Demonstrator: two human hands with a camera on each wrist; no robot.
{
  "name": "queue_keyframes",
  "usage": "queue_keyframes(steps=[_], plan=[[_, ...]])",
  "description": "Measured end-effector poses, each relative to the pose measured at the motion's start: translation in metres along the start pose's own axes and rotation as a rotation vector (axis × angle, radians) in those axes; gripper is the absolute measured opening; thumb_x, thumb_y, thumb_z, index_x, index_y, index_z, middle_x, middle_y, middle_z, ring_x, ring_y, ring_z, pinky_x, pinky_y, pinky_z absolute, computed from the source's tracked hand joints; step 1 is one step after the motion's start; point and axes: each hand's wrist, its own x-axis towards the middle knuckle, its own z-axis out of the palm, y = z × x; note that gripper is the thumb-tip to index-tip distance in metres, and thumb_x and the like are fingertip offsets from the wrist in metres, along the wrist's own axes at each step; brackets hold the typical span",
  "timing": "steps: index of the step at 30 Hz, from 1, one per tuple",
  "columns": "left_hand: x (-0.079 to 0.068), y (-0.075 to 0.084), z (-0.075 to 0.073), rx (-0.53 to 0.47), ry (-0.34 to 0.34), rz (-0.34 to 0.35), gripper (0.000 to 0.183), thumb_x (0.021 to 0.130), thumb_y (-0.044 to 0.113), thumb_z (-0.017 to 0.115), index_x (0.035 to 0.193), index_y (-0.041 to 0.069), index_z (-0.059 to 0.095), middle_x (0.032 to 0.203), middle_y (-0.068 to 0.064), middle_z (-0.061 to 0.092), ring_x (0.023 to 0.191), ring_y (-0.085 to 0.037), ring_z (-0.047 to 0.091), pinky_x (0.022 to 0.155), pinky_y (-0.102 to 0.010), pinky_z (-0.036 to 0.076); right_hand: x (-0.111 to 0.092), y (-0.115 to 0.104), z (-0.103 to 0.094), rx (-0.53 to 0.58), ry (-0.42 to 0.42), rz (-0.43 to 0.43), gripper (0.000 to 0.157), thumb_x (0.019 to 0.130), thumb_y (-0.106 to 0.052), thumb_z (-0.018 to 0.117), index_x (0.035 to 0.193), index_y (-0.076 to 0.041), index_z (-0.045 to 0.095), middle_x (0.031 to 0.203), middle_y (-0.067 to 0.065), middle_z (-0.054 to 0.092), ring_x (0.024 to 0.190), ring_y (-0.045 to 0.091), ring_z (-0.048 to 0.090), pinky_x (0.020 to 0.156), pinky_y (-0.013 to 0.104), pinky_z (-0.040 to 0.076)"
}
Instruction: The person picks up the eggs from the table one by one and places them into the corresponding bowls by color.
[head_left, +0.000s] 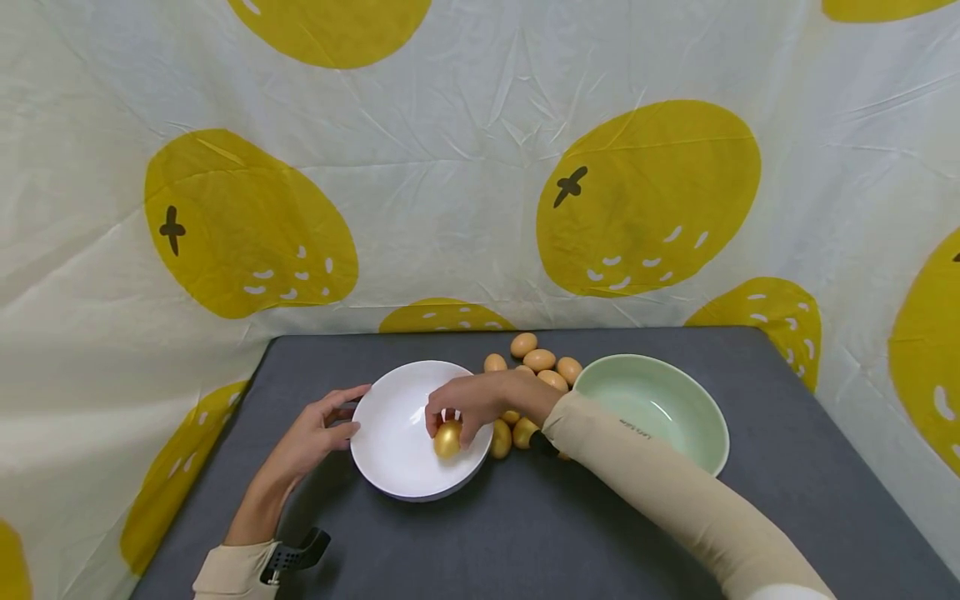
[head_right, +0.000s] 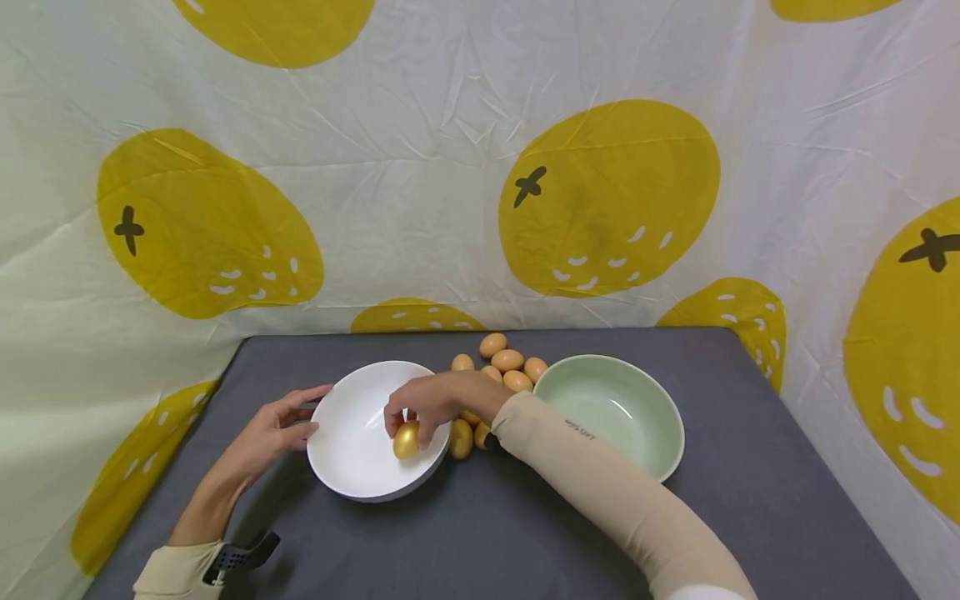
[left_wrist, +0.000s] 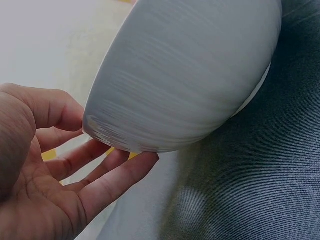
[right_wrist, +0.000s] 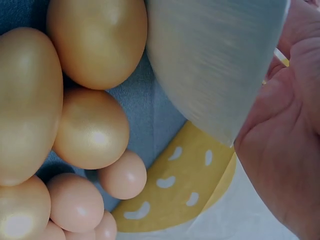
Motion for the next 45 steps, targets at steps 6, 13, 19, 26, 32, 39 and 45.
queue_keyframes(steps=[6, 13, 19, 26, 32, 39, 45], plan=[[0.001, -0.002, 0.002, 0.007, 0.011, -0.015, 0.056, 0.095, 0.006, 0.065, 0.149, 0.012, 0.052, 0.143, -0.016, 0.049, 0.124, -0.038, 0.055, 0.085, -0.040, 0.059, 0.003, -0.003, 0.002, -0.029, -0.021, 0.049, 0.035, 0.083, -0.006, 0.083, 0.113, -0.015, 0.068, 0.108, -0.007, 0.063, 0.102, 0.008, 0.057, 0.094, 0.020, 0.045], [0.002, -0.004, 0.003, 0.010, 0.015, -0.016, 0.056, 0.095, 0.005, 0.064, 0.149, 0.014, 0.052, 0.143, -0.015, 0.049, 0.125, -0.038, 0.054, 0.086, -0.039, 0.059, 0.006, -0.003, 0.005, -0.036, -0.030, 0.079, 0.034, 0.083, -0.008, 0.084, 0.112, -0.016, 0.069, 0.106, -0.008, 0.063, 0.100, 0.007, 0.057, 0.094, 0.019, 0.046], [0.002, -0.004, 0.003, 0.003, 0.009, -0.009, 0.055, 0.096, 0.005, 0.063, 0.149, 0.013, 0.052, 0.144, -0.016, 0.048, 0.126, -0.039, 0.053, 0.086, -0.039, 0.059, 0.000, -0.006, 0.003, -0.026, -0.003, 0.070, 0.034, 0.084, -0.009, 0.083, 0.115, -0.014, 0.070, 0.112, -0.004, 0.065, 0.108, 0.011, 0.062, 0.096, 0.023, 0.048], [0.001, -0.001, 0.002, 0.003, 0.004, -0.010, 0.055, 0.096, 0.006, 0.064, 0.149, 0.013, 0.052, 0.145, -0.016, 0.048, 0.126, -0.039, 0.054, 0.085, -0.038, 0.059, -0.018, -0.009, -0.006, 0.022, 0.066, 0.043, 0.036, 0.088, -0.005, 0.078, 0.123, -0.011, 0.068, 0.123, 0.004, 0.064, 0.117, 0.022, 0.061, 0.098, 0.028, 0.050], [0.002, -0.001, 0.003, 0.029, 0.009, -0.003, 0.056, 0.096, 0.005, 0.063, 0.150, 0.012, 0.051, 0.144, -0.016, 0.049, 0.126, -0.038, 0.054, 0.086, -0.038, 0.058, -0.039, -0.012, -0.015, 0.090, 0.132, 0.058, 0.037, 0.088, -0.004, 0.077, 0.123, -0.008, 0.067, 0.125, 0.006, 0.066, 0.118, 0.025, 0.062, 0.099, 0.035, 0.052], [0.000, 0.000, 0.003, 0.017, 0.005, 0.011, 0.056, 0.096, 0.005, 0.064, 0.150, 0.011, 0.051, 0.145, -0.017, 0.048, 0.125, -0.039, 0.055, 0.085, -0.038, 0.058, -0.058, -0.011, -0.018, 0.055, 0.162, 0.056, 0.032, 0.087, -0.007, 0.079, 0.118, -0.012, 0.070, 0.120, 0.004, 0.069, 0.116, 0.025, 0.064, 0.098, 0.035, 0.052], [-0.002, -0.001, 0.002, 0.009, 0.003, 0.019, 0.056, 0.096, 0.006, 0.064, 0.150, 0.010, 0.050, 0.144, -0.018, 0.048, 0.124, -0.039, 0.054, 0.083, -0.035, 0.058, -0.075, -0.011, -0.015, 0.027, 0.182, 0.061, 0.033, 0.088, -0.011, 0.080, 0.119, -0.012, 0.070, 0.121, 0.003, 0.068, 0.114, 0.017, 0.062, 0.098, 0.035, 0.051]])
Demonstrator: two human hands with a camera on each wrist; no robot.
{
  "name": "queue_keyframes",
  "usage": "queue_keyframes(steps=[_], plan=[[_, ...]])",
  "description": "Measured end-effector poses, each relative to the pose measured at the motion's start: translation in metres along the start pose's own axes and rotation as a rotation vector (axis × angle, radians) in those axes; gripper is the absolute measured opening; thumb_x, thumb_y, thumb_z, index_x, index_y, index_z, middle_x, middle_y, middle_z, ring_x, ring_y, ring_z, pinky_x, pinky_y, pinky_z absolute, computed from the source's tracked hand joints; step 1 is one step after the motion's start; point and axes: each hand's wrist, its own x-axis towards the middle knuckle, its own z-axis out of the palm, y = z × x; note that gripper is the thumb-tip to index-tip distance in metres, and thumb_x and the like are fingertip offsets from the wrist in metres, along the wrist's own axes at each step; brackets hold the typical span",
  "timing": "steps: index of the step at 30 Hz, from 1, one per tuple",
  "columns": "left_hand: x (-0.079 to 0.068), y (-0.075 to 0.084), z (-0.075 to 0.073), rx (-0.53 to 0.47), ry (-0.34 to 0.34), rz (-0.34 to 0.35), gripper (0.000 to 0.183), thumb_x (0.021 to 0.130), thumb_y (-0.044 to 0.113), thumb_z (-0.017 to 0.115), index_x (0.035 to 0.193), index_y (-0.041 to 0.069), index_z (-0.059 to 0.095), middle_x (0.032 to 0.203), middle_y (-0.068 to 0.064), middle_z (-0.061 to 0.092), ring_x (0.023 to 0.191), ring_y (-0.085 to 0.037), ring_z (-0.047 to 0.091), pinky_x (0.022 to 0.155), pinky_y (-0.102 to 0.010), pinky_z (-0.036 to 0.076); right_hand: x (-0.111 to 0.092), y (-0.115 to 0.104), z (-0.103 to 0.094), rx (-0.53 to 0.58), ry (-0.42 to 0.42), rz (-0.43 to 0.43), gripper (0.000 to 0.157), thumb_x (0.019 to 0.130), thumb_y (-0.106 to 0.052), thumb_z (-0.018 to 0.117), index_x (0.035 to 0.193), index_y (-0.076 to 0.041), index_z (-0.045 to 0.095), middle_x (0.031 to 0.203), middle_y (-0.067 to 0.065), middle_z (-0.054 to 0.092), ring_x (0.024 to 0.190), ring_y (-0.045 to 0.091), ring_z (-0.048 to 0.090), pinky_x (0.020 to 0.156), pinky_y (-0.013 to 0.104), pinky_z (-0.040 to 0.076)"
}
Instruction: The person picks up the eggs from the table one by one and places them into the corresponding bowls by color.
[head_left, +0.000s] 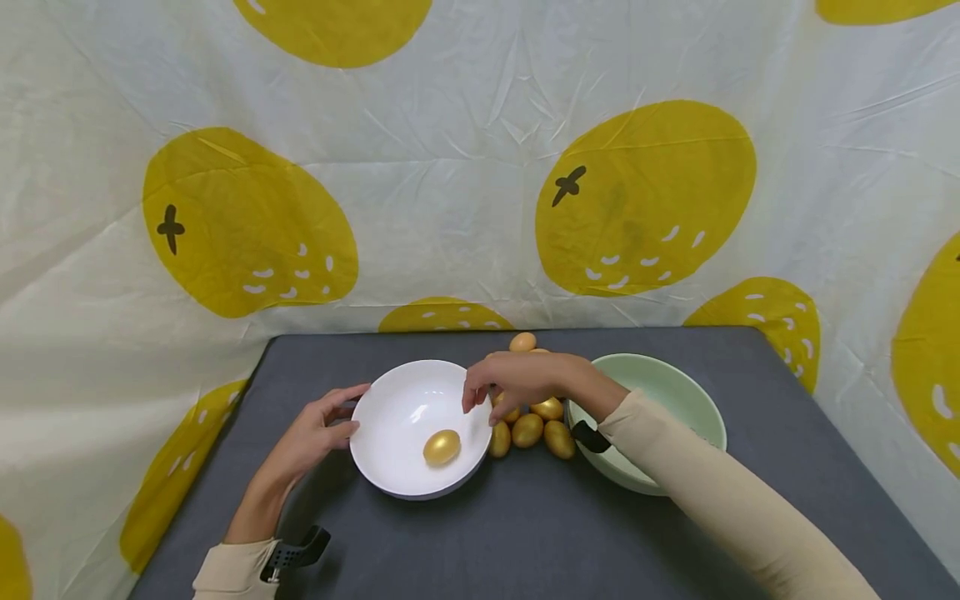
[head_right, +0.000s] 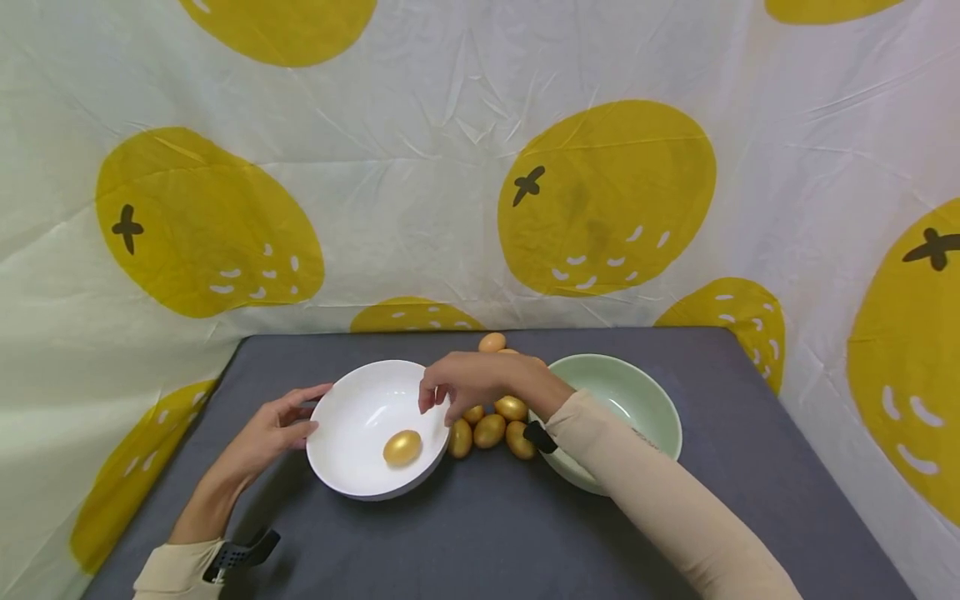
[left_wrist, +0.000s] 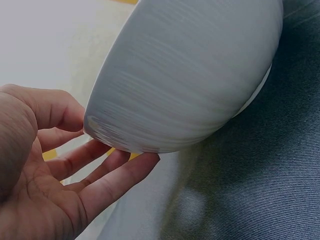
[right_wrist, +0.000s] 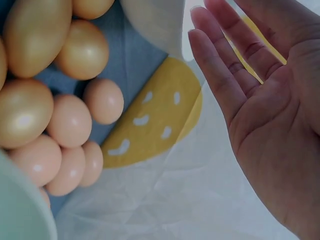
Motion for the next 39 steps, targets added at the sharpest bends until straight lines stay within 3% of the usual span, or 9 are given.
queue_keyframes(steps=[8, 13, 18, 24, 31, 39], plan=[[0.000, -0.004, 0.001, 0.013, 0.008, -0.005, 0.056, 0.096, 0.004, 0.063, 0.150, 0.010, 0.050, 0.144, -0.017, 0.048, 0.124, -0.039, 0.055, 0.084, -0.035, 0.058, -0.022, 0.003, -0.001, 0.018, 0.004, 0.004, 0.034, 0.089, -0.011, 0.078, 0.122, -0.008, 0.069, 0.120, 0.004, 0.065, 0.116, 0.027, 0.064, 0.099, 0.044, 0.051], [0.000, -0.006, 0.002, 0.020, 0.014, -0.010, 0.056, 0.096, 0.004, 0.063, 0.150, 0.011, 0.050, 0.144, -0.017, 0.048, 0.124, -0.039, 0.055, 0.084, -0.034, 0.057, -0.033, 0.003, 0.000, 0.026, 0.017, 0.034, 0.033, 0.089, -0.013, 0.079, 0.120, -0.013, 0.070, 0.115, -0.005, 0.066, 0.116, 0.027, 0.064, 0.100, 0.045, 0.051], [0.001, -0.007, 0.002, 0.017, 0.014, -0.015, 0.056, 0.096, 0.005, 0.063, 0.150, 0.012, 0.051, 0.144, -0.016, 0.048, 0.122, -0.038, 0.055, 0.084, -0.035, 0.057, -0.042, 0.007, 0.004, 0.050, 0.016, 0.037, 0.031, 0.089, -0.010, 0.078, 0.118, -0.015, 0.069, 0.116, -0.004, 0.067, 0.114, 0.027, 0.064, 0.101, 0.044, 0.051], [0.001, -0.006, 0.002, 0.019, 0.015, -0.015, 0.056, 0.096, 0.005, 0.063, 0.149, 0.013, 0.052, 0.144, -0.015, 0.049, 0.122, -0.038, 0.054, 0.084, -0.035, 0.057, -0.048, 0.014, 0.011, 0.010, 0.017, 0.042, 0.030, 0.088, -0.009, 0.079, 0.115, -0.017, 0.069, 0.112, -0.007, 0.066, 0.106, 0.014, 0.064, 0.096, 0.032, 0.053], [0.000, -0.003, 0.002, 0.015, 0.012, -0.005, 0.056, 0.095, 0.004, 0.064, 0.150, 0.011, 0.051, 0.145, -0.017, 0.048, 0.124, -0.039, 0.054, 0.085, -0.036, 0.058, -0.054, 0.017, 0.019, 0.003, 0.005, 0.098, 0.034, 0.086, -0.003, 0.078, 0.118, -0.010, 0.069, 0.116, 0.007, 0.069, 0.111, 0.027, 0.065, 0.097, 0.043, 0.052], [-0.001, -0.004, 0.002, -0.002, -0.002, 0.013, 0.056, 0.096, 0.007, 0.065, 0.150, 0.010, 0.050, 0.144, -0.018, 0.047, 0.124, -0.039, 0.055, 0.084, -0.035, 0.057, -0.051, 0.027, 0.024, -0.042, -0.027, 0.142, 0.036, 0.083, -0.001, 0.080, 0.117, -0.010, 0.070, 0.115, 0.004, 0.068, 0.110, 0.023, 0.064, 0.097, 0.041, 0.052]])
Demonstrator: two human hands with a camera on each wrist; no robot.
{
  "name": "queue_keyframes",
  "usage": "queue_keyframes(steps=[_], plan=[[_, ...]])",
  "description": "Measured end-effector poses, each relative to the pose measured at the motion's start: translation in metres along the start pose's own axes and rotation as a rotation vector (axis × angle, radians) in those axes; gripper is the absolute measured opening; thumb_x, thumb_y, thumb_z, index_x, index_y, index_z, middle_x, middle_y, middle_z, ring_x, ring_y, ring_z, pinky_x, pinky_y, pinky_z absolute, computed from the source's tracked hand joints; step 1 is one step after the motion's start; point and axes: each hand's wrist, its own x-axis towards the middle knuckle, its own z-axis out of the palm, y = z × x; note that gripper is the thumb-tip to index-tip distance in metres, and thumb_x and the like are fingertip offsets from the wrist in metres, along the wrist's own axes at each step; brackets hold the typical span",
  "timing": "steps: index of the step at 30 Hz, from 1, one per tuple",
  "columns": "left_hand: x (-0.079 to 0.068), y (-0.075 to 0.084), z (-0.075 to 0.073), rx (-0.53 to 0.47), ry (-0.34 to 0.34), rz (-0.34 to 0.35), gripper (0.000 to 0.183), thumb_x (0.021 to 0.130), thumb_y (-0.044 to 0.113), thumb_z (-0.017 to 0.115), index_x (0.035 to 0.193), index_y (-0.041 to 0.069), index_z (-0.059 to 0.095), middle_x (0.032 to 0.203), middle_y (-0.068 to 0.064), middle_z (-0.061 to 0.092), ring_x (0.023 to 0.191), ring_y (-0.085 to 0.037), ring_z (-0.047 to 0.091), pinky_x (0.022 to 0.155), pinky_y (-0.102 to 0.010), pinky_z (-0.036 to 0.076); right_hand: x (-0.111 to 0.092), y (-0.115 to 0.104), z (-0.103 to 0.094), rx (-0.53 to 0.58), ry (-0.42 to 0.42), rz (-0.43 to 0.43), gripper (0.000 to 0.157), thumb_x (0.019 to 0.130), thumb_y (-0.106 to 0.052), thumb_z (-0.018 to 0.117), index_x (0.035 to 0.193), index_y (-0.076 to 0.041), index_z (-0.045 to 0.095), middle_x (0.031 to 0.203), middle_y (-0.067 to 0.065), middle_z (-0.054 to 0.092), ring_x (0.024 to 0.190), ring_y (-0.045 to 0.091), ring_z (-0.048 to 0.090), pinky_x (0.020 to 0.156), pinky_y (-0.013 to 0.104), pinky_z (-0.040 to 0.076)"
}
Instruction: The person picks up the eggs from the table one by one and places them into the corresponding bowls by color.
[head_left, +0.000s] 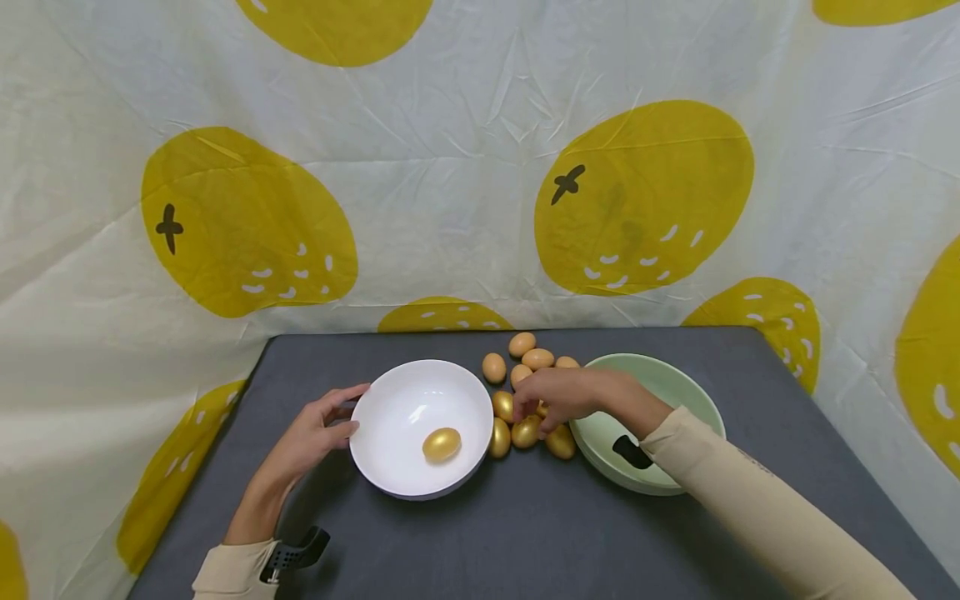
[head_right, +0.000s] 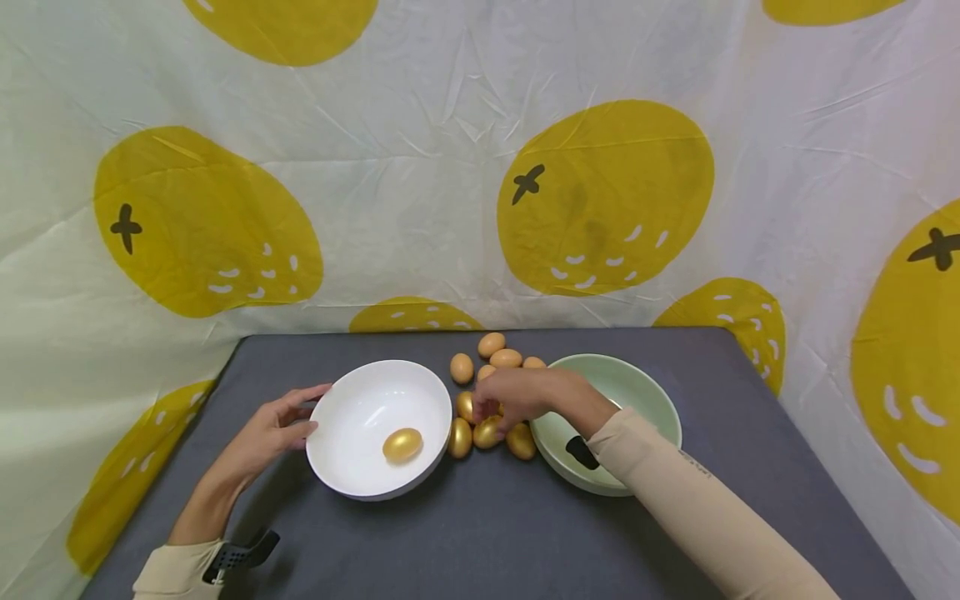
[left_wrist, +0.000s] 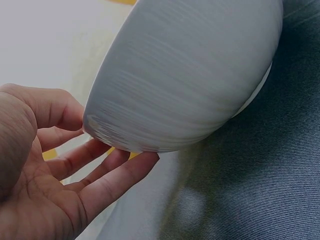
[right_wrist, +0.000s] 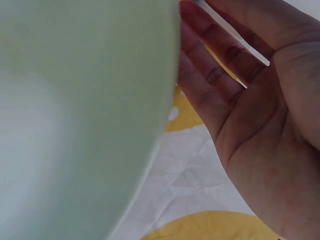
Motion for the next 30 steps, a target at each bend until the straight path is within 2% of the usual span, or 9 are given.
queue_keyframes(steps=[16, 30], plan=[[0.0009, -0.0021, 0.0009, 0.023, 0.007, -0.011, 0.055, 0.097, 0.006, 0.061, 0.151, 0.011, 0.049, 0.146, -0.018, 0.046, 0.128, -0.040, 0.051, 0.087, -0.038, 0.057, 0.0049, 0.0029, 0.0016, -0.037, -0.017, 0.043, 0.034, 0.084, -0.001, 0.079, 0.115, -0.012, 0.071, 0.113, 0.000, 0.069, 0.109, 0.022, 0.064, 0.094, 0.034, 0.051], [0.0007, -0.0028, 0.0005, 0.020, 0.011, -0.010, 0.056, 0.097, 0.007, 0.063, 0.151, 0.012, 0.050, 0.146, -0.017, 0.047, 0.127, -0.040, 0.051, 0.087, -0.039, 0.056, 0.0074, -0.0008, 0.0038, -0.090, -0.026, 0.001, 0.026, 0.085, -0.002, 0.077, 0.108, -0.014, 0.073, 0.107, -0.003, 0.070, 0.103, 0.019, 0.065, 0.091, 0.030, 0.052]])
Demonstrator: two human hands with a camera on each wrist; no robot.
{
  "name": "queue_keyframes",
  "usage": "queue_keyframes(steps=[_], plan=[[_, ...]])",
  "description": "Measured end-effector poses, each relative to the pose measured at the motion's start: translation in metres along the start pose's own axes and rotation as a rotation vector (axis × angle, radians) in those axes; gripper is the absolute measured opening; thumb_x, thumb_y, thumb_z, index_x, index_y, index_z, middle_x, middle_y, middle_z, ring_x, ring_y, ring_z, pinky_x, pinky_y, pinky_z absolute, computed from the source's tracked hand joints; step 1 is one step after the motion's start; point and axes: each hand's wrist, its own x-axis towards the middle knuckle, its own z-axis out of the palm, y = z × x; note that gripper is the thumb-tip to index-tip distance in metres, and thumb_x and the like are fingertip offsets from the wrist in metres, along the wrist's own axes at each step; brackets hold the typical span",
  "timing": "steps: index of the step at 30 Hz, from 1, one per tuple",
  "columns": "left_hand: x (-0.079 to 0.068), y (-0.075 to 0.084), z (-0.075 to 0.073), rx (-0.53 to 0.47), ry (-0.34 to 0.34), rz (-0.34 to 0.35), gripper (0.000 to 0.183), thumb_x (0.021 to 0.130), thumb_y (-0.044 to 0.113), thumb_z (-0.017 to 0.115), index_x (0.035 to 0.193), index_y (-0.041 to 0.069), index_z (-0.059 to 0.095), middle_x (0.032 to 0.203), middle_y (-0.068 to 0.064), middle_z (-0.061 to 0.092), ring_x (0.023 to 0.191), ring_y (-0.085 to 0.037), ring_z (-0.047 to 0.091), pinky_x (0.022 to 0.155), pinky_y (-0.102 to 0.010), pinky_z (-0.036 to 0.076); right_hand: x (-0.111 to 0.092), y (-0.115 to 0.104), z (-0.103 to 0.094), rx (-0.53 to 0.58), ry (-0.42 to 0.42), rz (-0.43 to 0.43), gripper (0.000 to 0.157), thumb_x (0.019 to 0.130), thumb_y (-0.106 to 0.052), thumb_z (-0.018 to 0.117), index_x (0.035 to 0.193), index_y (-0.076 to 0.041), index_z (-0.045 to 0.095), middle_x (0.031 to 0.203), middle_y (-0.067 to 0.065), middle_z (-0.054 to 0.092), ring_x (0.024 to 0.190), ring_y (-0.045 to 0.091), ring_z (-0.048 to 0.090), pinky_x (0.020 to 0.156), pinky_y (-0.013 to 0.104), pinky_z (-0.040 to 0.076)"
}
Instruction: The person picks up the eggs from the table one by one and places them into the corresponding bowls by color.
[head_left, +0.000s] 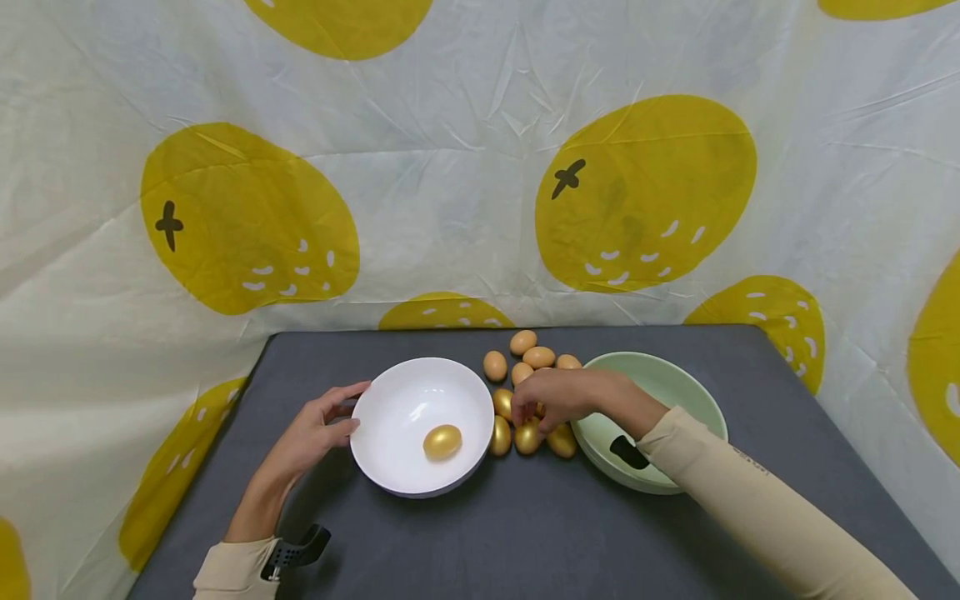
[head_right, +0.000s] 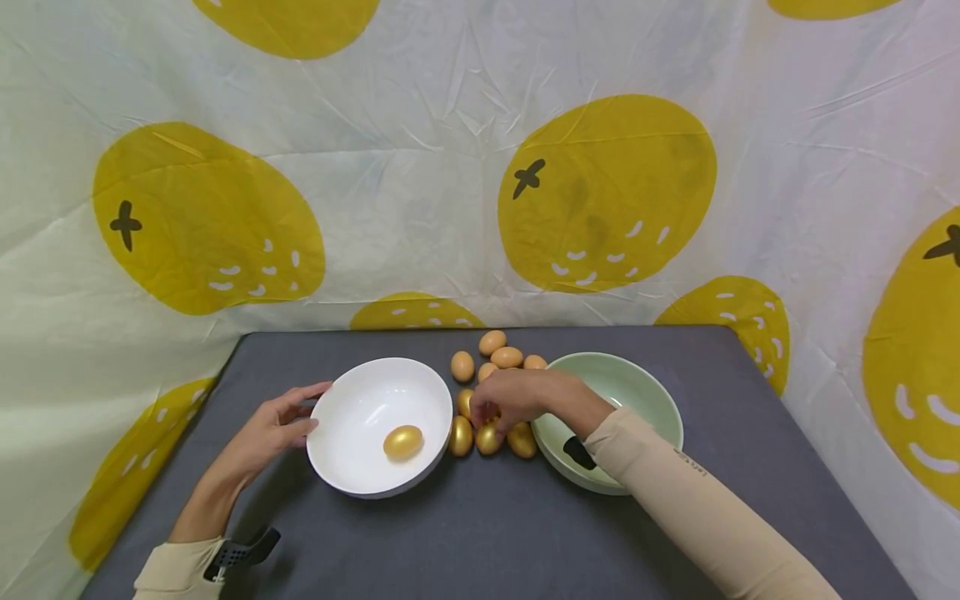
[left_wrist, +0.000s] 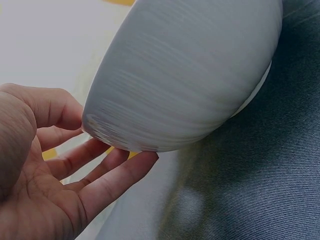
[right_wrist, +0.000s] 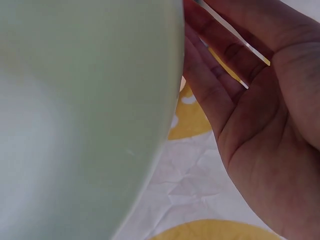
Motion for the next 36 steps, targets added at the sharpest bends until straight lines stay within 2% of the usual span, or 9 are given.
queue_keyframes(steps=[15, 25, 29, 36], plan=[[0.002, 0.000, 0.001, 0.010, 0.008, -0.007, 0.056, 0.097, 0.006, 0.062, 0.151, 0.012, 0.049, 0.146, -0.016, 0.047, 0.128, -0.040, 0.051, 0.087, -0.039, 0.056, -0.002, -0.008, 0.011, 0.037, -0.006, 0.028, 0.028, 0.081, -0.002, 0.082, 0.104, -0.014, 0.073, 0.103, -0.005, 0.069, 0.097, 0.011, 0.064, 0.086, 0.023, 0.050], [0.002, -0.002, 0.001, 0.013, 0.016, -0.009, 0.055, 0.097, 0.006, 0.062, 0.150, 0.014, 0.051, 0.145, -0.014, 0.048, 0.126, -0.038, 0.052, 0.087, -0.038, 0.056, -0.002, -0.016, 0.013, -0.056, -0.015, 0.002, 0.024, 0.083, -0.006, 0.082, 0.103, -0.014, 0.074, 0.102, -0.004, 0.068, 0.096, 0.016, 0.063, 0.082, 0.022, 0.049], [0.002, -0.003, 0.002, 0.021, 0.018, 0.000, 0.055, 0.097, 0.005, 0.062, 0.150, 0.013, 0.050, 0.144, -0.015, 0.048, 0.124, -0.039, 0.053, 0.086, -0.039, 0.056, 0.000, -0.019, 0.014, -0.106, -0.034, 0.003, 0.026, 0.083, -0.004, 0.082, 0.106, -0.013, 0.074, 0.104, -0.005, 0.070, 0.097, 0.013, 0.064, 0.084, 0.021, 0.050], [0.002, -0.001, 0.002, 0.011, 0.013, 0.001, 0.055, 0.097, 0.006, 0.062, 0.150, 0.013, 0.050, 0.146, -0.016, 0.046, 0.125, -0.040, 0.052, 0.086, -0.040, 0.057, 0.005, -0.027, 0.019, -0.188, -0.043, 0.041, 0.025, 0.080, -0.010, 0.083, 0.103, -0.018, 0.077, 0.097, -0.012, 0.070, 0.086, 0.006, 0.060, 0.079, 0.021, 0.048]])
